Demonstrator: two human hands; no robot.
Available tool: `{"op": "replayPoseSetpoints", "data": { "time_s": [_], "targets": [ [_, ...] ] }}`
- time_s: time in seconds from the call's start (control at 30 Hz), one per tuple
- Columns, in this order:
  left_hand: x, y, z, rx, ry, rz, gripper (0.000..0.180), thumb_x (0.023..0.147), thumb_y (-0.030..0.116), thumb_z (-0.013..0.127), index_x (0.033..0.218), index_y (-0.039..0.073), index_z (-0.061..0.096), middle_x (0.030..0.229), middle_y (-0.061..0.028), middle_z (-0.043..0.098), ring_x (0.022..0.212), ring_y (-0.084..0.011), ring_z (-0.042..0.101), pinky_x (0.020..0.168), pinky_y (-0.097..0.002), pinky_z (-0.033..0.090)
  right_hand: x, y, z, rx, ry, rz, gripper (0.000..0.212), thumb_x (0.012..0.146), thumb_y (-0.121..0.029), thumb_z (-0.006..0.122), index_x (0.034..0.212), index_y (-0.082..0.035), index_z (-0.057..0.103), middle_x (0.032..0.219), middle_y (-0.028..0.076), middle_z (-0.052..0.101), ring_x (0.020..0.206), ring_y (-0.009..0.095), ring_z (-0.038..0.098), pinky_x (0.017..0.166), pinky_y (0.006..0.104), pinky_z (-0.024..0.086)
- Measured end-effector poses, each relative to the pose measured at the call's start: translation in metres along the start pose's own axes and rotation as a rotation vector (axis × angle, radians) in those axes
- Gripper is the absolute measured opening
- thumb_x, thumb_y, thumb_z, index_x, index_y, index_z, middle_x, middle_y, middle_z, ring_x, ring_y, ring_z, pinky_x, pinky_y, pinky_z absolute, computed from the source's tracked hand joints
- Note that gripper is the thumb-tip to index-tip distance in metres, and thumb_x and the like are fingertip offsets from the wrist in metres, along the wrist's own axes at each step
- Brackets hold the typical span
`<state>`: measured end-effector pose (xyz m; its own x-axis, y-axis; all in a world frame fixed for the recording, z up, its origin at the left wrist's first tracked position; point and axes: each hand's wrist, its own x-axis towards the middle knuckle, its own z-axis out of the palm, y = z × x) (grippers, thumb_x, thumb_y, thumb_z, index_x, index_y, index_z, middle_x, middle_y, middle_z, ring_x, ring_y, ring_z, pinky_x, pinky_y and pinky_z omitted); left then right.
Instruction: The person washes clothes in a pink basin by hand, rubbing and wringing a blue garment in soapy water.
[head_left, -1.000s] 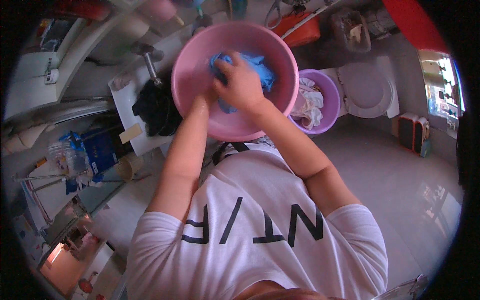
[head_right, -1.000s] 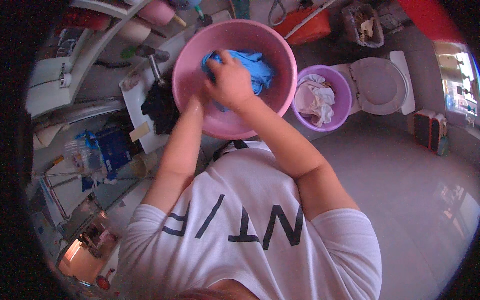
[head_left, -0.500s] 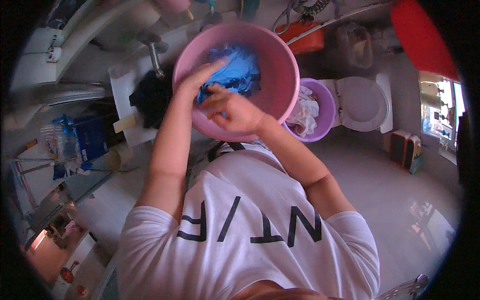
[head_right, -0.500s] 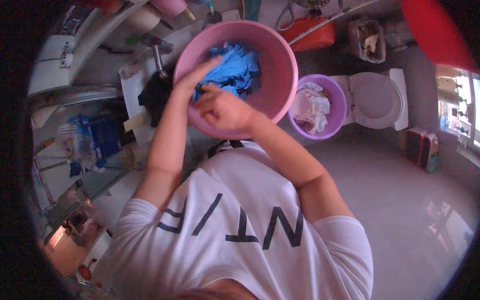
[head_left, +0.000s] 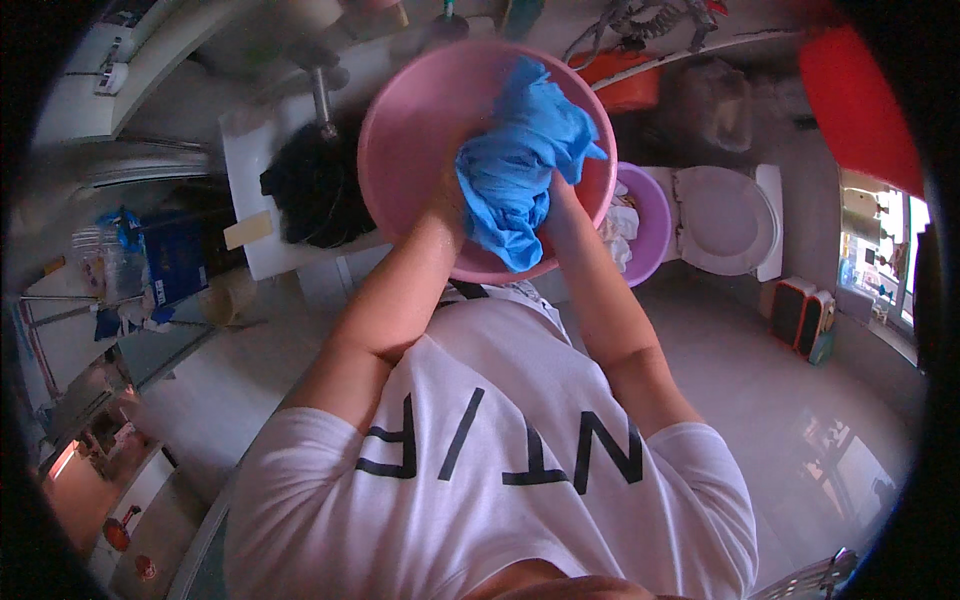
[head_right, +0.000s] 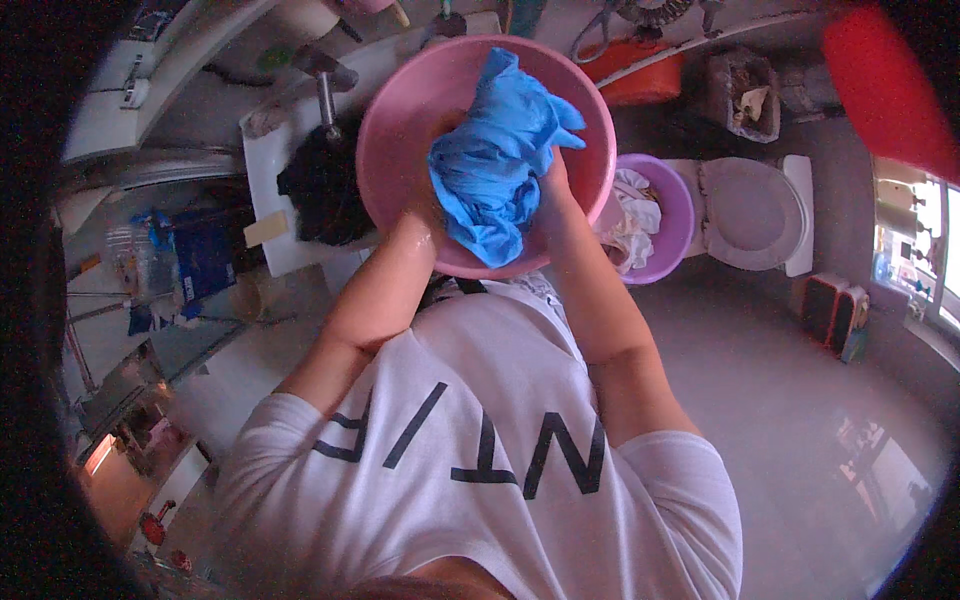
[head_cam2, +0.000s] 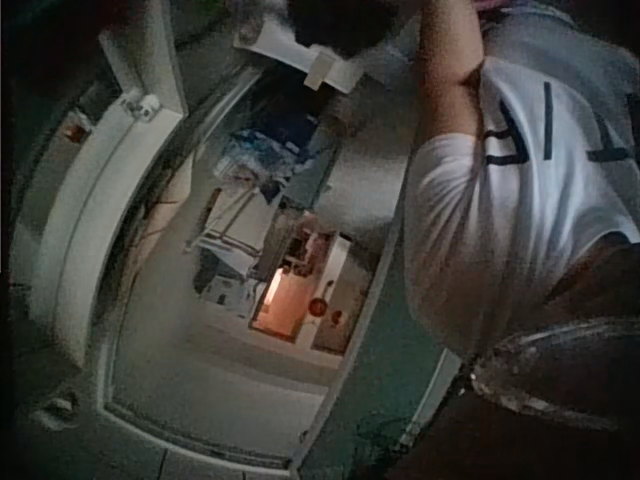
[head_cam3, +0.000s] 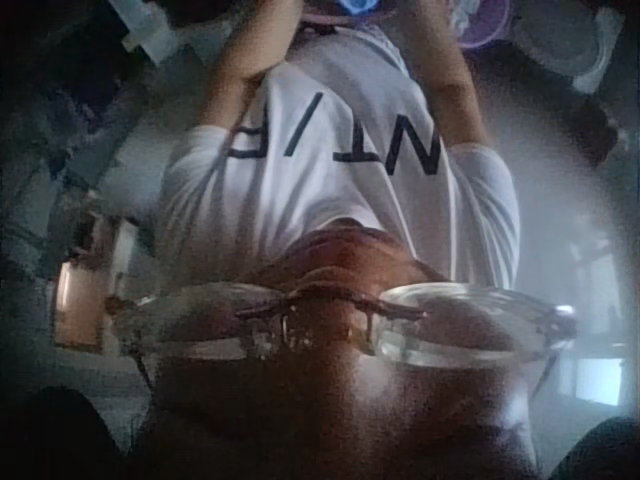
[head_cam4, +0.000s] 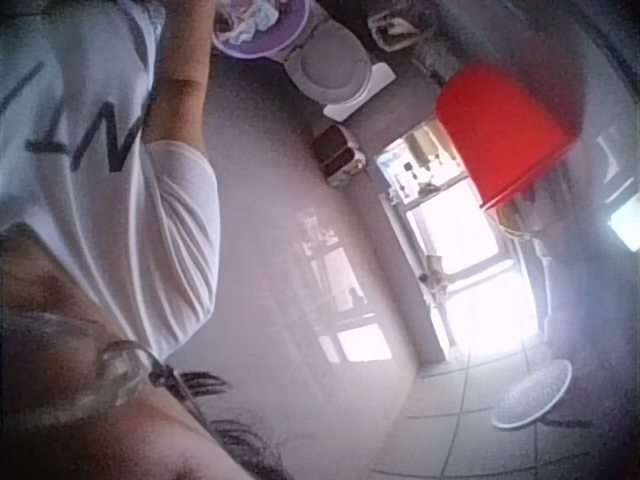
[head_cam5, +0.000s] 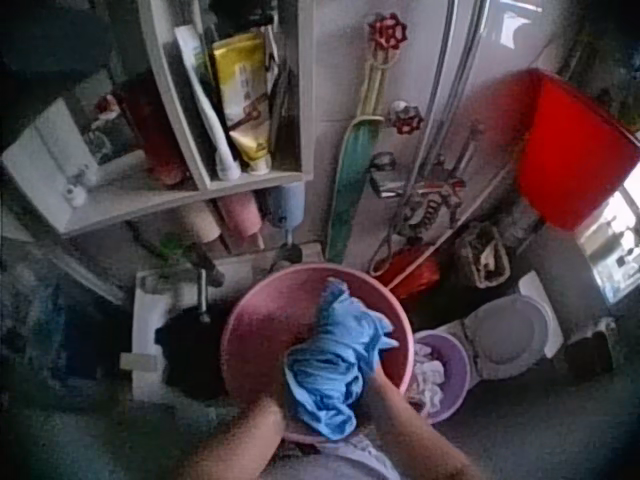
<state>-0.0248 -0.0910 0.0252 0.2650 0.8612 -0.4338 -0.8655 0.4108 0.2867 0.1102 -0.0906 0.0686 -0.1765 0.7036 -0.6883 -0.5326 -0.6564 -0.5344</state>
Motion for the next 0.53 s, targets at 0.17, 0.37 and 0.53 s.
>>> {"op": "replayPoseSetpoints", "data": {
  "time_s": [0.17, 0.37, 0.53],
  "targets": [
    [-0.017, 0.041, 0.029, 0.217, 0.125, 0.199, 0.038, 0.084, 0.036, 0.054, 0.108, 0.008, 0.061, 0.108, -0.0084, 0.059, 0.099, -0.0207, 0.055, 0.09, -0.0331, 0.044, -0.01, -0.01, 0.01, 0.074, -0.034, 0.036, 0.048, 0.093, -0.04, 0.043, 0.123, -0.003, 0.048, 0.12, 0.016, 0.056, 0.107, 0.031, 0.055, 0.096, 0.0438, 0.042],
    [-0.012, 0.113, 0.006, 0.938, 0.201, 0.343, 0.046, 0.074, 0.024, 0.058, 0.114, 0.001, 0.059, 0.109, -0.0117, 0.06, 0.104, -0.0238, 0.055, 0.092, -0.0306, 0.041, -0.003, -0.032, -0.015, 0.086, -0.019, -0.269, 0.035, 0.089, -0.027, 0.051, 0.118, -0.006, 0.053, 0.112, 0.012, 0.06, 0.102, 0.026, 0.058, 0.094, 0.0378, 0.045],
    [-0.019, 0.101, 0.003, 2.401, 0.592, 0.303, 0.048, 0.077, 0.033, 0.06, 0.118, 0.008, 0.057, 0.133, -0.0224, 0.044, 0.126, -0.0345, 0.039, 0.105, -0.0391, 0.031, -0.011, -0.048, -0.012, -0.378, -0.032, -0.58, 0.046, 0.083, -0.031, 0.061, 0.123, -0.011, 0.05, 0.117, 0.012, 0.058, 0.106, 0.024, 0.057, 0.098, 0.0367, 0.04]
  ]
}}
